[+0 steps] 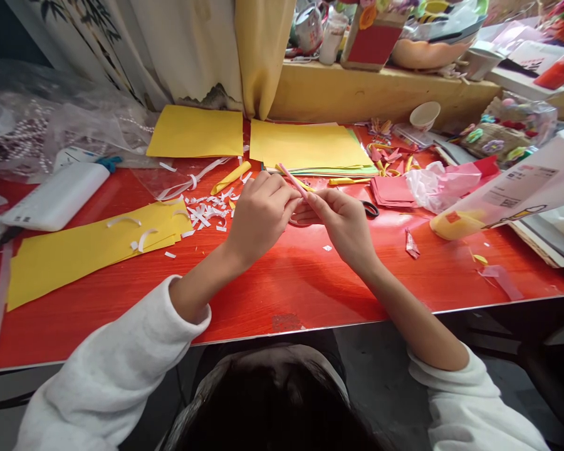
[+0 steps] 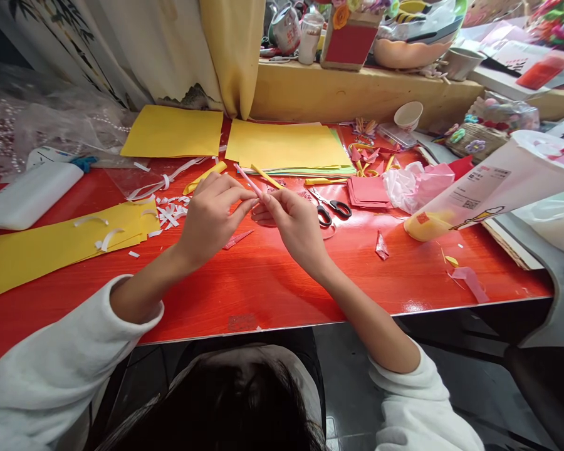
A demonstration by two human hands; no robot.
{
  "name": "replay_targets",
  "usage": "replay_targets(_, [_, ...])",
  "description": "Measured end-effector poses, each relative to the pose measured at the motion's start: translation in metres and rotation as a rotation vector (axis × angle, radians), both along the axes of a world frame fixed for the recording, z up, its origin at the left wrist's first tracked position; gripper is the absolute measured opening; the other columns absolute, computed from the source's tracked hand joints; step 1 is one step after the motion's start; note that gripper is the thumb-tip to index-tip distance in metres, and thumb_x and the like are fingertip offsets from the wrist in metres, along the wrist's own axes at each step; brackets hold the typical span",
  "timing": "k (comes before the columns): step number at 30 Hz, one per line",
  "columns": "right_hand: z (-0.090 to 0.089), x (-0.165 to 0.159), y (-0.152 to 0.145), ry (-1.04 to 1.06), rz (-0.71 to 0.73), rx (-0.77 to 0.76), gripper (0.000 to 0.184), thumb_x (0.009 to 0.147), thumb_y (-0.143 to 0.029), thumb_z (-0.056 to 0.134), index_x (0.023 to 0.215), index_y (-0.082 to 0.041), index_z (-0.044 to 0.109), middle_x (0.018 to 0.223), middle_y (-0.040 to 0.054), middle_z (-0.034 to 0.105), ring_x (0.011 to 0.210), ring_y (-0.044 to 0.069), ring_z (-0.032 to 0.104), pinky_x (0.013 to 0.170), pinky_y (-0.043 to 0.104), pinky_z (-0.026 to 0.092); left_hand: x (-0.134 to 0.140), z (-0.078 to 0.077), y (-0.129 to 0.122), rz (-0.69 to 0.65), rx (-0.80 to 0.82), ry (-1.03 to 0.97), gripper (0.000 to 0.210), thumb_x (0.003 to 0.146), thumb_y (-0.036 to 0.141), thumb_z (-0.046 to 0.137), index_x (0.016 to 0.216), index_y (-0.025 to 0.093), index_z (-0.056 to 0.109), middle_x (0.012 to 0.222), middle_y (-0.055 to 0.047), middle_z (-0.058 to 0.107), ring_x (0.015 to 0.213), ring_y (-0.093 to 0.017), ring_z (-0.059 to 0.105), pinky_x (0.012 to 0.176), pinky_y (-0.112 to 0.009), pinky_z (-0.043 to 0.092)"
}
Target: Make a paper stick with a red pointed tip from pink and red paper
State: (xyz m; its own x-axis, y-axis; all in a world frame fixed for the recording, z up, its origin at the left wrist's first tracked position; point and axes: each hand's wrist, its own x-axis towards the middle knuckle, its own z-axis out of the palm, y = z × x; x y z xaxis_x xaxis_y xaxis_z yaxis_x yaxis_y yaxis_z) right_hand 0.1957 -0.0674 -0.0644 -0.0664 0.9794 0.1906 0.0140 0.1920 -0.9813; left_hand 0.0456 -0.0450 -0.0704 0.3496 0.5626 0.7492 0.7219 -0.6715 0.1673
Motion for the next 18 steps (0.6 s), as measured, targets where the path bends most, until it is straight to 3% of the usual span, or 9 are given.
replay_targets(8, [-0.0031,-0.0003,0.0000,-0.033,-0.015,0.027,0.038,0.078,-0.056,0.057,0.080,-0.018,0.060,0.077,0.0037,0.069,0.072,0.014,0.068,0.071,0.031,0.059,0.0030,0.0002,-0.0023,-0.012,-0.053,-0.050,0.018,0.089,0.026,0.051,0.078,0.017,0.063,0.077,-0.004,0.060,0.082,-0.018,0.054,0.075,-0.034,0.043])
replay_targets(18, [-0.0051,-0.0001,-0.0010,-0.032,-0.012,0.034,0.030,0.083,-0.048,0.056,0.079,-0.018,0.059,0.076,0.0029,0.068,0.070,0.013,0.068,0.070,0.030,0.059,0.0065,0.0001,-0.0051,-0.049,-0.171,-0.198,0.012,0.087,0.017,0.053,0.078,0.017,0.062,0.078,-0.003,0.060,0.081,-0.016,0.054,0.077,-0.034,0.045])
